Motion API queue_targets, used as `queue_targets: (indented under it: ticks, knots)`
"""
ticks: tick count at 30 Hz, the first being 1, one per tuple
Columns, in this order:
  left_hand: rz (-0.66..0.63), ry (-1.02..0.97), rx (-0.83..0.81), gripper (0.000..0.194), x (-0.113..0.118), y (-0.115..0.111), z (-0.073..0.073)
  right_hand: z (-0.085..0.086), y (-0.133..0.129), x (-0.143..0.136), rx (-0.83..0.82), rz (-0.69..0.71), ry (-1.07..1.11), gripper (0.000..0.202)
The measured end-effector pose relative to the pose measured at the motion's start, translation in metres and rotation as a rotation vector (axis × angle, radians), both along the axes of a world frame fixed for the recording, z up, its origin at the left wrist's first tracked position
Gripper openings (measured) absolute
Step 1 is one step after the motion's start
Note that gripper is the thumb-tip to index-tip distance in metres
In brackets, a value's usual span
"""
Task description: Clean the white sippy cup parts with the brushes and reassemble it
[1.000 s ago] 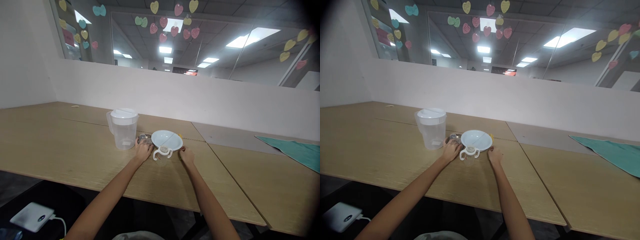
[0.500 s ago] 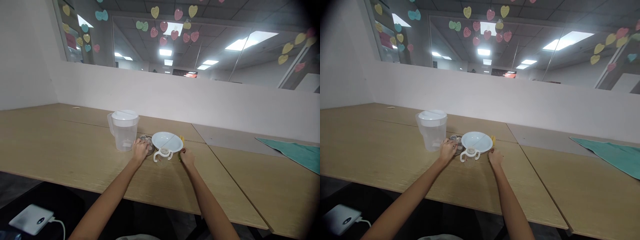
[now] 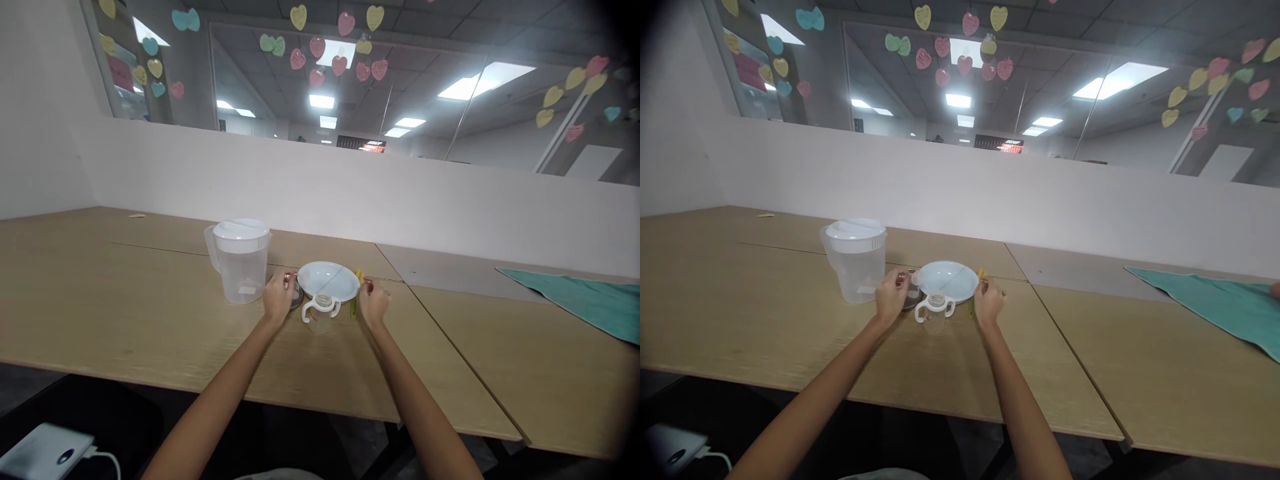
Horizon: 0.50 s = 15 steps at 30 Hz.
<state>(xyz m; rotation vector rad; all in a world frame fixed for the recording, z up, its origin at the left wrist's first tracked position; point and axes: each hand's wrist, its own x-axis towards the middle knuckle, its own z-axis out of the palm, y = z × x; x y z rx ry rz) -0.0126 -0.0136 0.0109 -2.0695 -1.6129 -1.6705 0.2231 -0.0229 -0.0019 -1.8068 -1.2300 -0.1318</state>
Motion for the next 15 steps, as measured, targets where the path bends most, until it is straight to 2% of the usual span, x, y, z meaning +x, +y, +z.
queue_targets:
  ticks: [3,7,11,15]
  knots:
    - [-0.036,0.017,0.01,0.021,0.011,0.003,0.008,0.016,0.01,-0.008,-0.031,0.148,-0.025,0.037]
    - [-0.149,0.069,0.039,0.023,0.026,0.008,0.011,0.032,0.035,-0.026,-0.205,0.288,-0.126,0.04]
    - [-0.255,0.105,0.025,0.026,0.032,0.013,0.0,0.034,0.057,-0.042,-0.392,0.43,-0.215,0.037]
    - [-0.441,0.162,-0.021,0.026,0.029,0.017,-0.012,0.027,0.071,-0.047,-0.502,0.465,-0.213,0.024]
